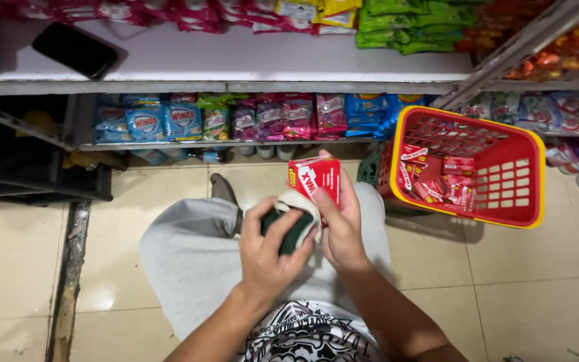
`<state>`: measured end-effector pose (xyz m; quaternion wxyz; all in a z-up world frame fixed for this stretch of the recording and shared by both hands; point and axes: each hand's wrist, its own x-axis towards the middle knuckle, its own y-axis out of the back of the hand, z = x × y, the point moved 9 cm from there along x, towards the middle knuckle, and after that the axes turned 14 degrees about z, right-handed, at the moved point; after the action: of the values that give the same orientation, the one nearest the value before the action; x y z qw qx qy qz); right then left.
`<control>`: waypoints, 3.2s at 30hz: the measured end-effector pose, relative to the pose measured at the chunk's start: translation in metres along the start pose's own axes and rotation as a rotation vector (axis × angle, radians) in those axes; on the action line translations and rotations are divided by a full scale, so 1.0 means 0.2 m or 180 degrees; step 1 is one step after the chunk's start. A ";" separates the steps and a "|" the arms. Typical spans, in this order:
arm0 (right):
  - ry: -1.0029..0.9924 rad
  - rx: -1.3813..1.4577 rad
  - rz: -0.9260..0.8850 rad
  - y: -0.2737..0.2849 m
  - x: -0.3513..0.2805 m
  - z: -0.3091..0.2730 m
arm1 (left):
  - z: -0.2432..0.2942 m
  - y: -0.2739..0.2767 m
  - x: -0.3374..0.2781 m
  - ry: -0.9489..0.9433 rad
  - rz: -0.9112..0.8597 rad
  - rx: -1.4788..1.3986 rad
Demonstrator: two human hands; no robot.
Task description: The person cleans and organizes boxes of dye wax on a grocery store shelf by picking up each box, wiping it with a cloth, and then placing it back on the shelf.
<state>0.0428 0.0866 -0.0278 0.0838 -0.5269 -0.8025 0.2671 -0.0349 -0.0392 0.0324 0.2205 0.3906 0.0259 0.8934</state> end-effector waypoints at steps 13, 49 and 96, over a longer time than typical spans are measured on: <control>0.0303 0.0307 0.0091 0.04 -0.08 -0.08 | 0.10 -0.10 0.09 -0.0179 -0.0030 -0.0020; 0.0997 0.0357 0.0822 0.41 -0.26 -0.33 | 0.15 -0.55 -0.18 0.0730 -0.1368 -0.1592; -0.0141 0.0222 -0.0066 0.20 -0.07 0.07 | -0.06 -0.18 0.07 0.0181 -0.0252 -0.0282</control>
<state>0.0752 0.0814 -0.0584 0.0871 -0.5093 -0.7997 0.3057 -0.0387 0.0015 0.0252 0.2719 0.3536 0.0079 0.8950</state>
